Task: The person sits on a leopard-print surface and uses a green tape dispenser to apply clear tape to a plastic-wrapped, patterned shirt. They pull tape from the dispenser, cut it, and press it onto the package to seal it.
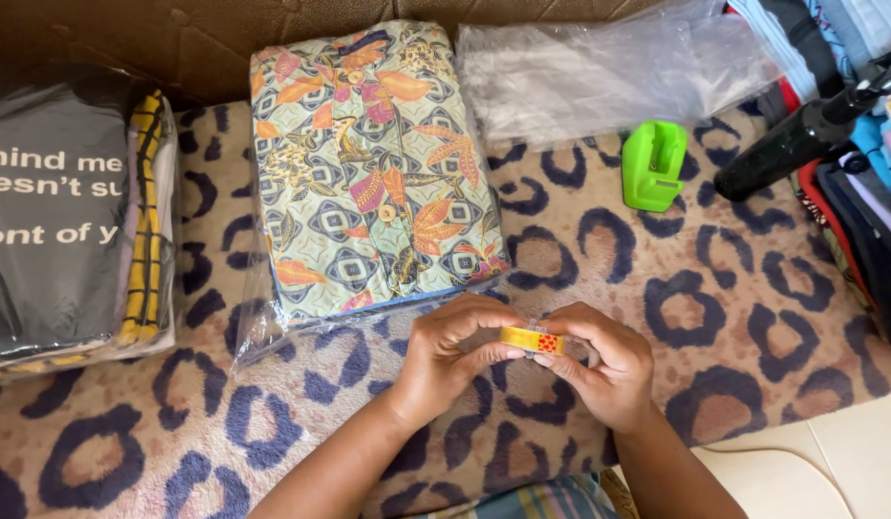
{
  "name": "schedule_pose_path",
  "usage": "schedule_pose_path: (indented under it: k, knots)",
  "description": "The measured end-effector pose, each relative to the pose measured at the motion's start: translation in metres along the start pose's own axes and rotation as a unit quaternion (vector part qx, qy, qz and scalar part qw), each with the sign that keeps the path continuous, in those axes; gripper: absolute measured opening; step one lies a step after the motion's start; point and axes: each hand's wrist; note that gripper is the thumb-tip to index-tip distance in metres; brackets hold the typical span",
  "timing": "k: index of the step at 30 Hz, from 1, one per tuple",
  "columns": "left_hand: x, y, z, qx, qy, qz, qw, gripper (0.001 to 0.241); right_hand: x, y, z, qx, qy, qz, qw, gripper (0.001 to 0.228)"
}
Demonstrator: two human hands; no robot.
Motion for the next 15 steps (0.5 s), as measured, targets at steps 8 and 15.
schedule_pose_path:
  k: [8, 15]
  knots:
    - [-0.004, 0.003, 0.008, -0.015, -0.062, -0.004, 0.998, 0.026, 0.001, 0.001, -0.003, 0.004, 0.015, -0.004, 1.000, 0.025]
    - [-0.016, 0.016, 0.019, -0.152, -0.202, -0.094, 0.963, 0.028, -0.016, 0.008, -0.025, 0.132, 0.198, -0.017, 0.971, 0.035]
Point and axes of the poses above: each hand's wrist, its own x-axis towards the middle knuckle, its own y-axis out of the palm, z = x × y, and after that the axes turned 12 degrees about y, right-handed
